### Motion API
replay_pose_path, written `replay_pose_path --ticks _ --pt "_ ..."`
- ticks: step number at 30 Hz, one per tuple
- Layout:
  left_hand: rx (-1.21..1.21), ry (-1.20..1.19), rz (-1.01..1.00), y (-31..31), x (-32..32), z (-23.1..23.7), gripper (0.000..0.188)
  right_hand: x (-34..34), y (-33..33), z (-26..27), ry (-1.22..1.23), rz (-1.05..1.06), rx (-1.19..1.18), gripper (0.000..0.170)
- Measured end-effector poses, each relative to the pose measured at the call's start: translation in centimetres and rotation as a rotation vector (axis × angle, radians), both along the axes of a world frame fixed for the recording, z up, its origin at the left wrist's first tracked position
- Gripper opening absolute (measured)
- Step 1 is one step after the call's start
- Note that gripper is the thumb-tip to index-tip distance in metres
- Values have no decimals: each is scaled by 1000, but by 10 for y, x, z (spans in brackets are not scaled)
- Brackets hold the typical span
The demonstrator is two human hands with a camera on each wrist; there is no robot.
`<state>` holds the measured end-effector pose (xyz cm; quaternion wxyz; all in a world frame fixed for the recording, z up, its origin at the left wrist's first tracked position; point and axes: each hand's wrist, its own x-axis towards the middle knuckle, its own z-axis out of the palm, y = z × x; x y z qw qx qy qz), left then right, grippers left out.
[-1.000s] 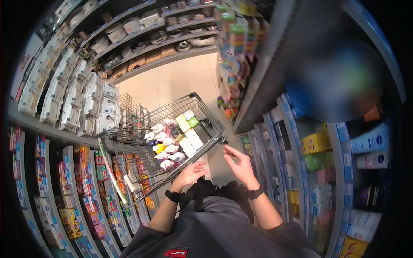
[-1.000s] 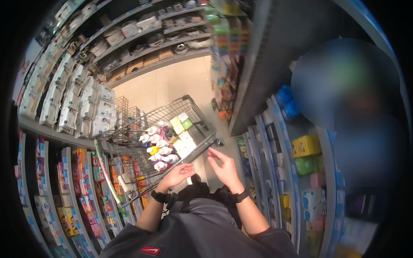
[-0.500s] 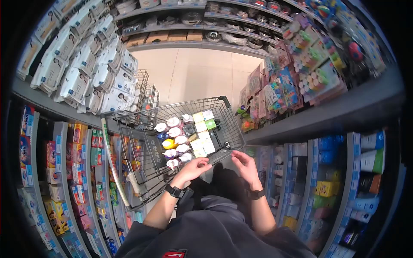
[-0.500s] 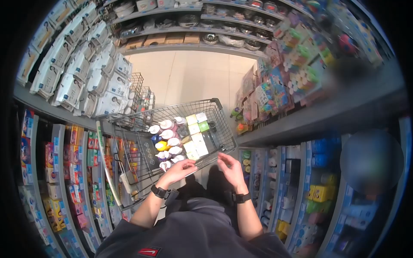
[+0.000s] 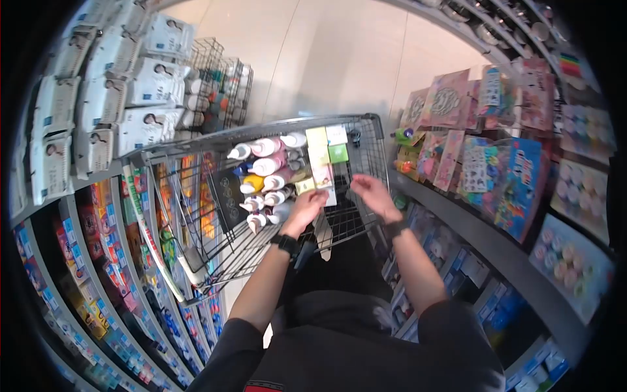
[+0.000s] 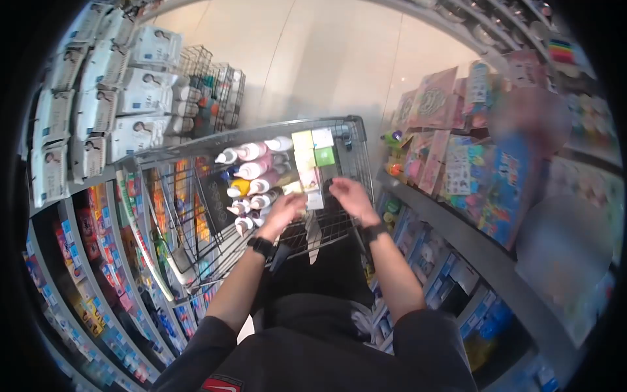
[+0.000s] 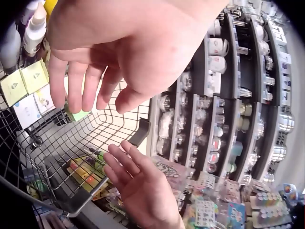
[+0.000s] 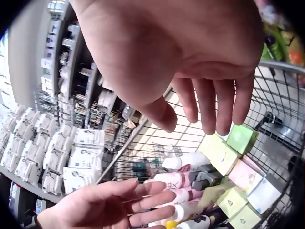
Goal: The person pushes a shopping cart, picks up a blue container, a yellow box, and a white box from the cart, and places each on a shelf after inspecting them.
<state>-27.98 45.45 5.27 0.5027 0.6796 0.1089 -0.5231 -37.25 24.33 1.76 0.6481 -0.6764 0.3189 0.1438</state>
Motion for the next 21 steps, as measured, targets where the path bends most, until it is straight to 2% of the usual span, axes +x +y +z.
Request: replay_pose_path --ticks 2,4,6,8,9,14,15,17,18,21 --pt "24 -116 -39 -17 6 -36 34 16 -13 -42 130 -41 159 46" --pt "105 -83 -8 -36 10 -66 31 30 -21 -73 279 -156 333 47" --pt "53 -38 92 -47 8 -88 31 37 -29 -109 286 -190 369 47" --pt "20 25 229 -60 4 -112 36 46 -32 -136 329 -195 322 45" --pt "35 45 229 -62 3 -124 36 48 -33 -154 303 -211 310 44" --pt "121 -199 63 -80 -4 -194 43 48 -32 -196 317 -198 210 42" --pt "152 -207 72 -83 -6 -209 46 44 -30 -215 285 -162 91 45" --pt "277 -272 32 -91 -9 -224 52 53 -24 -223 287 -152 20 47" --pt "311 -193 134 -95 -10 -230 55 52 -24 -234 272 -149 -41 50" --pt "304 -91 190 -97 -12 -236 54 60 -23 -261 275 -110 -110 57"
